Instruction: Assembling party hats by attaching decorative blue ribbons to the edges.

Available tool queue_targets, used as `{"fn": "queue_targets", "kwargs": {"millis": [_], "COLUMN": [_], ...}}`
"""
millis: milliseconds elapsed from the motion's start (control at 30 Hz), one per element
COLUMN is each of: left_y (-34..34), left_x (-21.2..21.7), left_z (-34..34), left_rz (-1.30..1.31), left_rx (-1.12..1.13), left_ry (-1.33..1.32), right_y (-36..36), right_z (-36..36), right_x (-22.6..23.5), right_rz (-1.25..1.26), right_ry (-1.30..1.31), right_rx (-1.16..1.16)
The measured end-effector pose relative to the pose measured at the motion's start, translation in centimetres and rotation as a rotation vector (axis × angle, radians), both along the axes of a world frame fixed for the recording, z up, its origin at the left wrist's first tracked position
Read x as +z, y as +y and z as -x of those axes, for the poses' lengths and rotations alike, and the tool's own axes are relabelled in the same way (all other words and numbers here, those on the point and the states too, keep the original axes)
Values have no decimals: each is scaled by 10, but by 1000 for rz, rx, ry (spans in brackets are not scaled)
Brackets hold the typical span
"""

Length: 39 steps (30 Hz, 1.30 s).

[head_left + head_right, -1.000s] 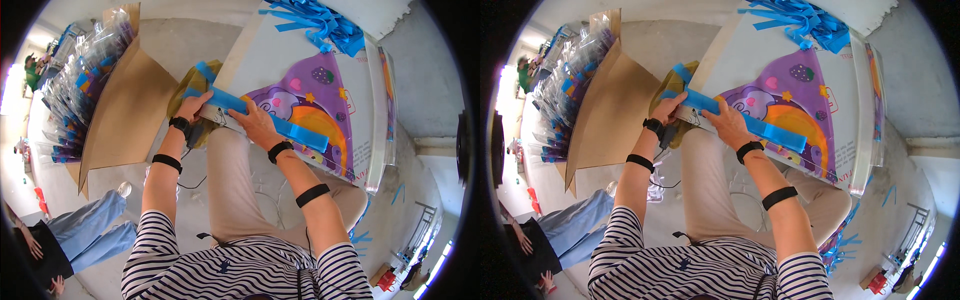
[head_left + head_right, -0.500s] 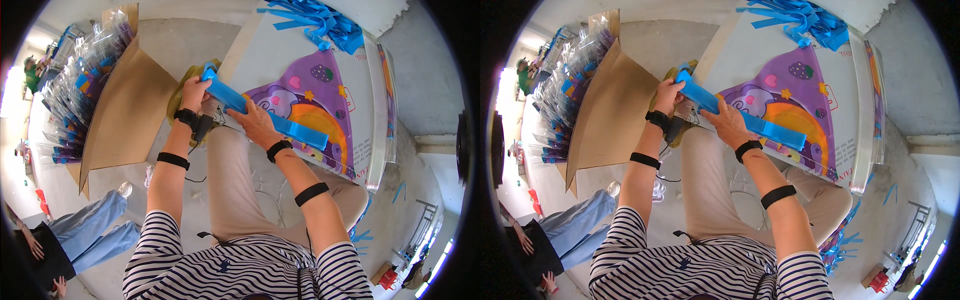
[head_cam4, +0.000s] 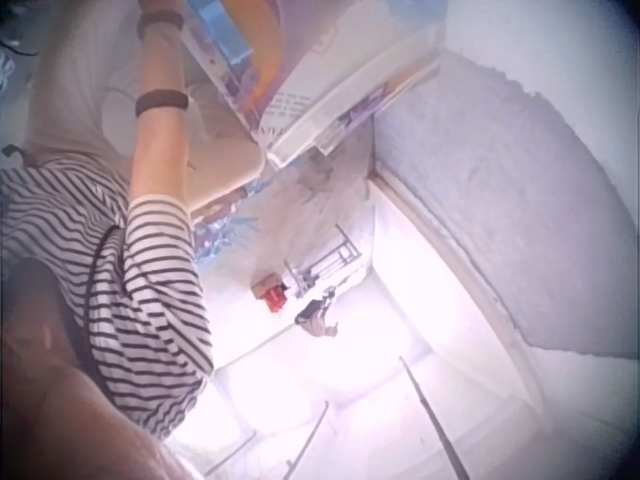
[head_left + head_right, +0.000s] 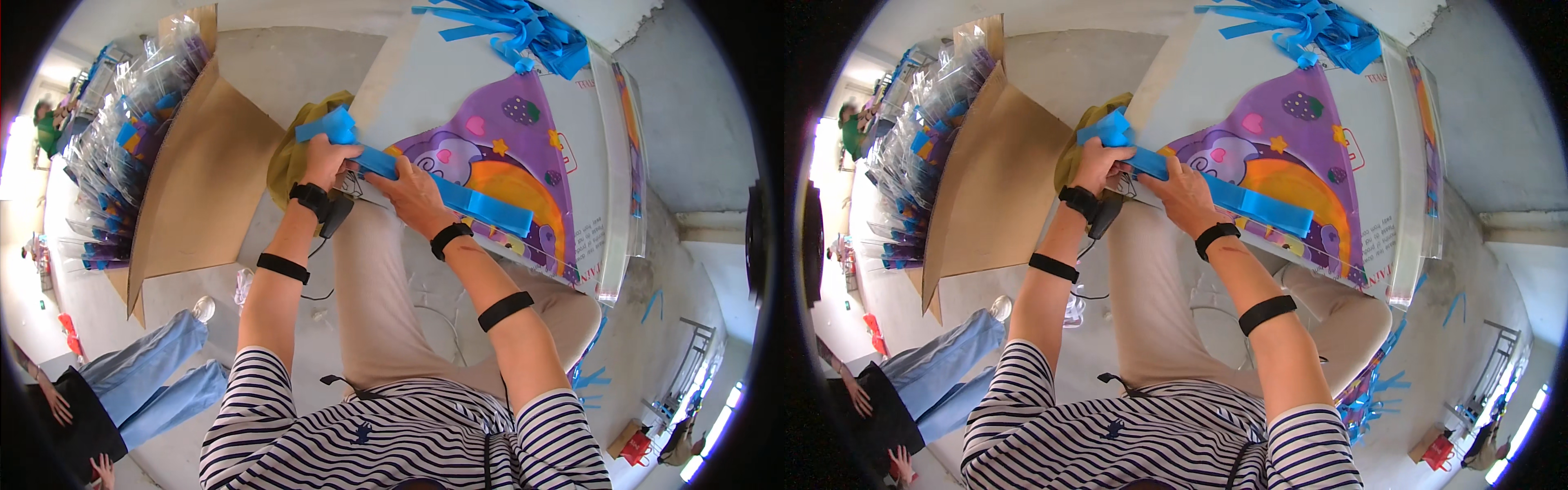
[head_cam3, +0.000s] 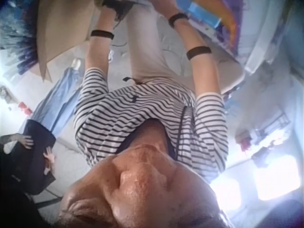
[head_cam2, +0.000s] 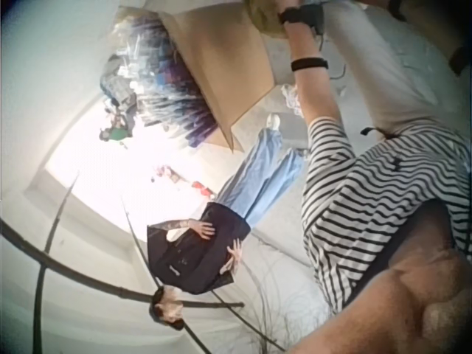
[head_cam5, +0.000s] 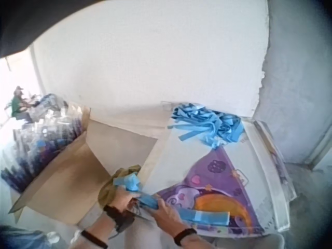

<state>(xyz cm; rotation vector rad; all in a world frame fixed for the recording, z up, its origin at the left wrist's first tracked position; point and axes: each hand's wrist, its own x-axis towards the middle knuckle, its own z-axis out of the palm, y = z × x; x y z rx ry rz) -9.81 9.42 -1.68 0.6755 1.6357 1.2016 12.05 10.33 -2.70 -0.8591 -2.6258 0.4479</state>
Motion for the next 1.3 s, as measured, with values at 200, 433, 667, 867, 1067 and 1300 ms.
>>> {"fn": "queue_targets", "kwargs": {"millis": [200, 433, 667, 867, 1067, 1300], "left_y": [-3, -7, -9, -10, -13, -12], "left_x": [19, -1, 2, 8, 11, 28], "left_z": [-12, -21, -20, -17, -15, -22], "left_rz": [47, -51, -17, -18, 14, 25], "left_rx": [-33, 28, 9, -31, -14, -26], "left_ry": [-113, 138, 90, 41, 19, -30], "right_y": [3, 1, -3, 8, -6, -19], "right_z": [-8, -5, -15, -55, -57, -60], "right_x": [-10, -7, 2, 13, 18, 1], "right_rz": [-33, -28, -85, -127, -171, -120], "right_ry": [-1, 10, 159, 205, -29, -157], "right_rx": [-14, -20, 25, -82, -53, -5]}}
